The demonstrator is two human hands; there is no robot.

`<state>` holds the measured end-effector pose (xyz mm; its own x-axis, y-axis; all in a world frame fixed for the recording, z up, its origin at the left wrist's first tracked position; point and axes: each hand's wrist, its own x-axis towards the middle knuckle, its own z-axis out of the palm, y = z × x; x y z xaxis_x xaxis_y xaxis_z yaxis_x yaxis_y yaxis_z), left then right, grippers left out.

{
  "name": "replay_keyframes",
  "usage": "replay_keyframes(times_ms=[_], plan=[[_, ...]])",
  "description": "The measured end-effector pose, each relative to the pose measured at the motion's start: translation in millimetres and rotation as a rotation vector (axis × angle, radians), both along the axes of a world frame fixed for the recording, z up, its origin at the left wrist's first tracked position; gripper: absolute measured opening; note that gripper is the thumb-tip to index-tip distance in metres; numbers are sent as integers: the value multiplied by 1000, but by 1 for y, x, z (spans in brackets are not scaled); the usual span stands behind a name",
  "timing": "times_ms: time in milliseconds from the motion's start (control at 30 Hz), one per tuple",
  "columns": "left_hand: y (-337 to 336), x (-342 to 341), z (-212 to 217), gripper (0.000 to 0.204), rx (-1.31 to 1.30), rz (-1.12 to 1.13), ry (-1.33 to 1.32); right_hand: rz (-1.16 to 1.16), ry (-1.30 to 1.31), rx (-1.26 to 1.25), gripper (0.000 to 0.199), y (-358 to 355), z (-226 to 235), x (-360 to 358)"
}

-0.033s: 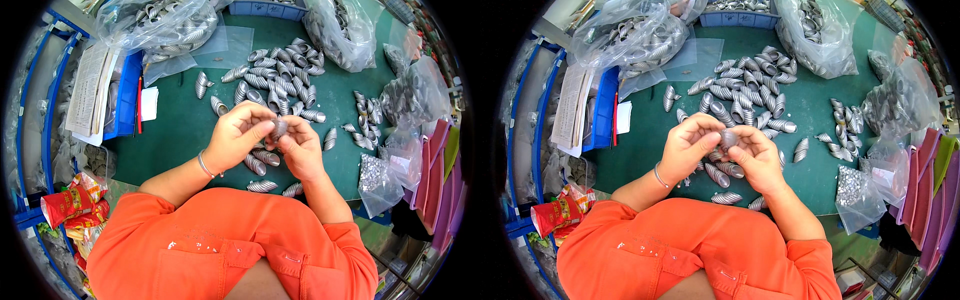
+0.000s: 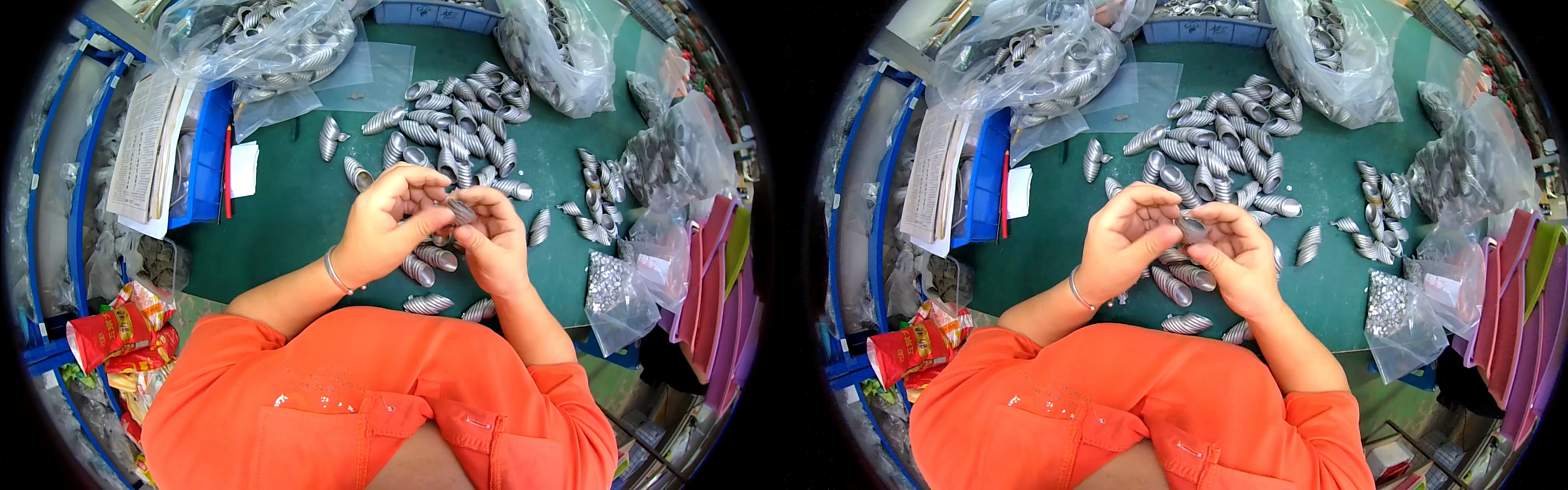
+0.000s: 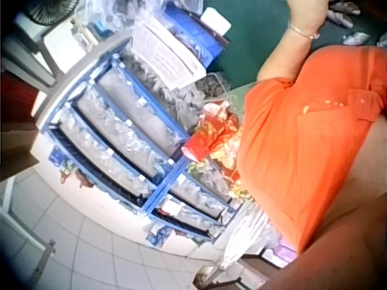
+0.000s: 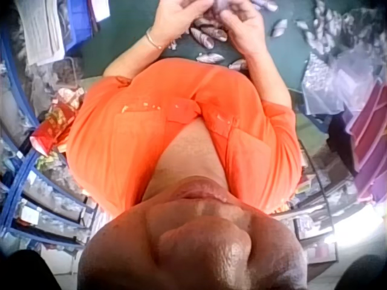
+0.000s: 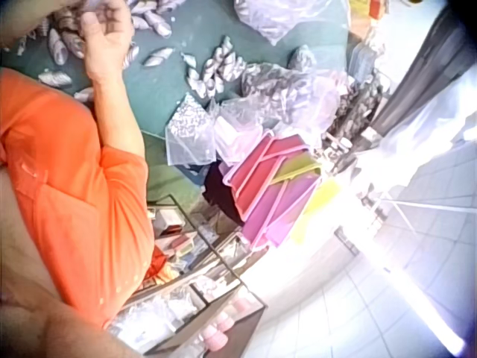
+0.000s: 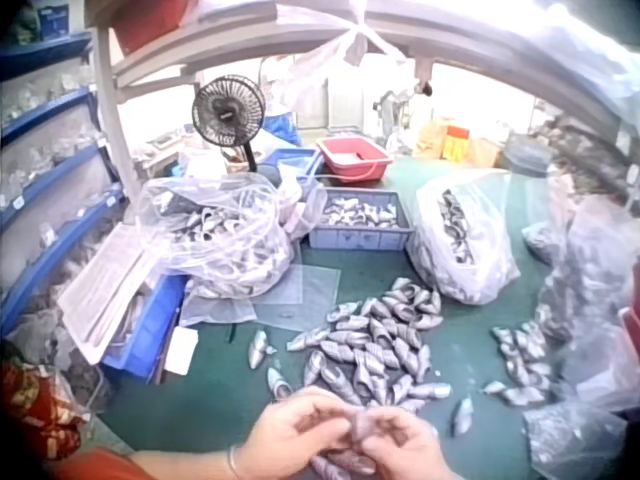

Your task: The person repeatedly picks up small silver spiral-shaped objects and small metal rings from a green table, inserts the rings into the spirals, and places the assembled items back on the table. The person handles the items one at a time throughout the clip.

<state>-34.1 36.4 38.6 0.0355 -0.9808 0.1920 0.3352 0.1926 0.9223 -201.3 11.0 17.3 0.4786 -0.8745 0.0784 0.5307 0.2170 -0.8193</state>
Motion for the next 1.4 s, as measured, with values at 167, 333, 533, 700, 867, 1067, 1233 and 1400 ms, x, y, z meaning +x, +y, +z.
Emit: replay_keyframes(times_ms=[167,333,533,700,867,1067,1233,1400], plan=[[2,11,2,32,-272,-54,-374,-109,-6,-309,48,-1,-2,-2],[-3,8,6,32,-422,62,-485,-172,39,-418,51,0,0,-3],[-1,8,9,39,-468,98,-639,-391,442,-887,49,-6,6,-1],[-42,60,43,41,-878,590,-819,-461,385,-671,35,-3,13,-4],[-104,140,85,37,-879,1049,-612,-512,490,-575,17,-2,7,-21],[-109,186,65,33,-499,979,-707,-494,638,-675,14,-10,5,-20],[-64,81,41,33,-223,467,-393,-350,566,-426,19,-17,7,-13],[-28,35,-7,48,-462,69,-554,-84,316,-137,31,-24,23,15]])
